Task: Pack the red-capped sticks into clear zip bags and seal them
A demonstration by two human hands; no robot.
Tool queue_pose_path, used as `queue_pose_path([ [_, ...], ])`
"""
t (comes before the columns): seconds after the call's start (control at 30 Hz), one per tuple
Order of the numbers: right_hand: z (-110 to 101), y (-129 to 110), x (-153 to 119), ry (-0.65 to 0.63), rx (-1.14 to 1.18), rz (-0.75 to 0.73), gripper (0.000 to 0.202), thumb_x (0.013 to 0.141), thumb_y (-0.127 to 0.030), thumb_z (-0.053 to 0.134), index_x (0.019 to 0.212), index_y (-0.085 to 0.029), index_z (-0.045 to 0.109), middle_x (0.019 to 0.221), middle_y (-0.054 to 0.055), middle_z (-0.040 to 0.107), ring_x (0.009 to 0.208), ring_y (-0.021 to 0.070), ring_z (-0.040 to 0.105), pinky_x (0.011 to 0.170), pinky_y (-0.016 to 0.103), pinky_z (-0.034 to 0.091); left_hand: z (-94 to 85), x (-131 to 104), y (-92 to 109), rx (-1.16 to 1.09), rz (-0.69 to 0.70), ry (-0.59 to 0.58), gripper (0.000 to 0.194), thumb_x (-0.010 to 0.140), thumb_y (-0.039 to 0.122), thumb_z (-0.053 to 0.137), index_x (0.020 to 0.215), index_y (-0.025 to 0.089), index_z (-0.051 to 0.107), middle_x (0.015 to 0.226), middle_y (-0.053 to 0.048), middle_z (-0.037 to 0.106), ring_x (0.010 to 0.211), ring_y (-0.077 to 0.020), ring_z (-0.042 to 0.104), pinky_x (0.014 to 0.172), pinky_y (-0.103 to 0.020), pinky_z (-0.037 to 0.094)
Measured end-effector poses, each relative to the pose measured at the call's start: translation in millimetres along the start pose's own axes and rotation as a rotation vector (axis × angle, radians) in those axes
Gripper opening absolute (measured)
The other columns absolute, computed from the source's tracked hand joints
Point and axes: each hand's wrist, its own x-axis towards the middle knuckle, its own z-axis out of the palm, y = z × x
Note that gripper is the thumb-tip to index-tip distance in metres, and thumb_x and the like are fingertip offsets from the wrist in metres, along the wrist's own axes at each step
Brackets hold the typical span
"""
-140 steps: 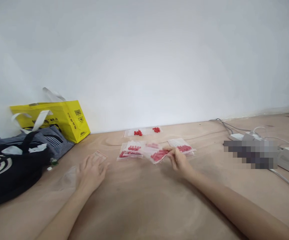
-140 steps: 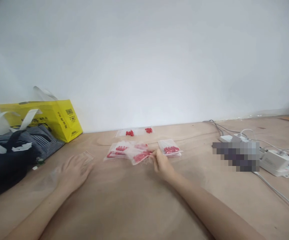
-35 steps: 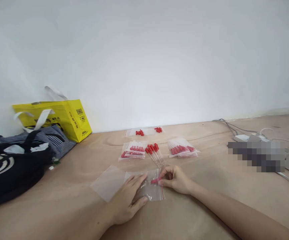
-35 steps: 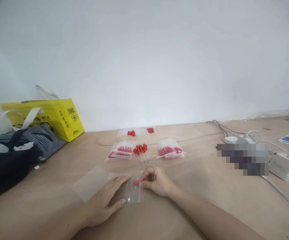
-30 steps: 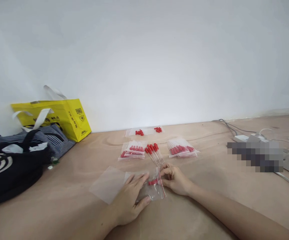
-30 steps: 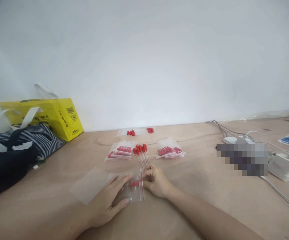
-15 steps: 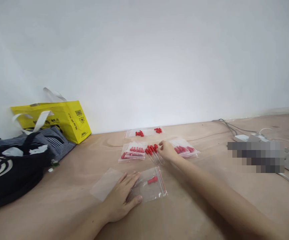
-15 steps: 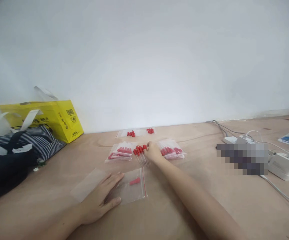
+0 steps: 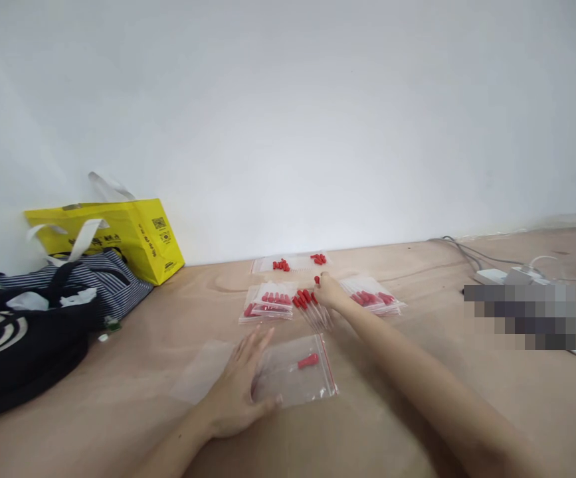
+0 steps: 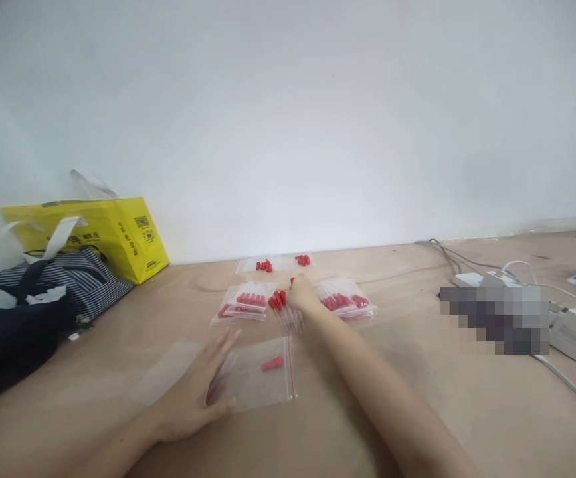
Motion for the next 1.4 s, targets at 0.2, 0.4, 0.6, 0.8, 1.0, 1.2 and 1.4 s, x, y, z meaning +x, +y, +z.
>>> queue_pose_path([
  [0.2, -29, 19, -42, 0.103, 0.222, -0.098, 0.040, 0.077, -0.020, 0.034, 0.117, -0.016, 0.033, 0.082, 0.004, 0.055, 0.067, 0.0132, 0.053, 0.061, 0.026, 0.042, -10.4, 6, -40, 0.109, -0.233, 0.077, 0.064, 0.086, 0.053, 0.017, 0.134, 0.011, 0.015, 0.139, -0.012, 0.016, 0.127, -0.0258, 0.011, 0.101, -0.044, 0.014],
  [0.4, -26, 59, -87, 0.149, 0.691, 0.005, 0.033, 0.075, -0.032, 0.041, 0.106, -0.022, 0.036, 0.063, -0.005, 0.043, 0.043, 0.0089, 0.042, 0.040, 0.023, 0.038, -9.7, 12, -75, 0.364, -0.471, 0.113, 0.065, 0.082, 0.050, 0.023, 0.131, 0.008, 0.027, 0.135, -0.013, 0.027, 0.124, -0.0316, 0.019, 0.099, -0.046, 0.016],
  [0.6, -21, 57, -99, 0.171, 0.902, 0.119, 0.031, 0.069, -0.033, 0.050, 0.094, -0.023, 0.035, 0.062, -0.007, 0.043, 0.046, 0.0091, 0.046, 0.043, 0.024, 0.042, -28.4, 11, -84, 0.425, -0.672, 0.246, 0.063, 0.081, 0.045, 0.027, 0.127, 0.003, 0.034, 0.130, -0.022, 0.032, 0.122, -0.0399, 0.018, 0.093, -0.058, 0.015],
  [0.8, -18, 46, -107, 0.134, 0.937, 0.158, 0.033, 0.065, -0.036, 0.054, 0.090, -0.023, 0.036, 0.065, -0.007, 0.045, 0.045, 0.0071, 0.046, 0.042, 0.023, 0.039, -30.0, 12, -26, 0.273, 0.018, 0.145, 0.054, 0.082, 0.043, 0.038, 0.131, 0.020, 0.028, 0.138, -0.004, 0.023, 0.126, -0.0221, 0.017, 0.101, -0.038, 0.019],
  [1.0, -24, 43, -114, 0.011, 0.938, 0.171, 0.033, 0.064, -0.042, 0.053, 0.086, -0.021, 0.040, 0.063, -0.007, 0.048, 0.043, 0.0061, 0.045, 0.042, 0.022, 0.037, 0.5, 13, 11, -0.005, 0.119, -0.104, 0.053, 0.084, 0.032, 0.042, 0.132, 0.027, 0.020, 0.136, -0.001, 0.027, 0.125, -0.0238, 0.022, 0.100, -0.044, 0.022],
  [1.2, -24, 47, -111, 0.107, 0.961, 0.183, 0.033, 0.063, -0.043, 0.055, 0.084, -0.021, 0.039, 0.064, -0.007, 0.048, 0.042, 0.0057, 0.045, 0.042, 0.022, 0.036, 13.8, 17, 31, -0.107, 0.001, -0.062, 0.058, 0.083, 0.032, 0.043, 0.133, 0.023, 0.017, 0.137, -0.004, 0.026, 0.124, -0.0259, 0.022, 0.101, -0.047, 0.020],
  [1.4, -24, 47, -113, 0.077, 0.910, 0.159, 0.032, 0.066, -0.044, 0.054, 0.085, -0.021, 0.041, 0.064, -0.005, 0.051, 0.041, 0.0059, 0.044, 0.041, 0.021, 0.036, 11.4, 14, 34, -0.279, 0.009, -0.114, 0.059, 0.082, 0.020, 0.042, 0.133, 0.027, 0.012, 0.136, -0.002, 0.027, 0.122, -0.0216, 0.028, 0.100, -0.041, 0.026],
])
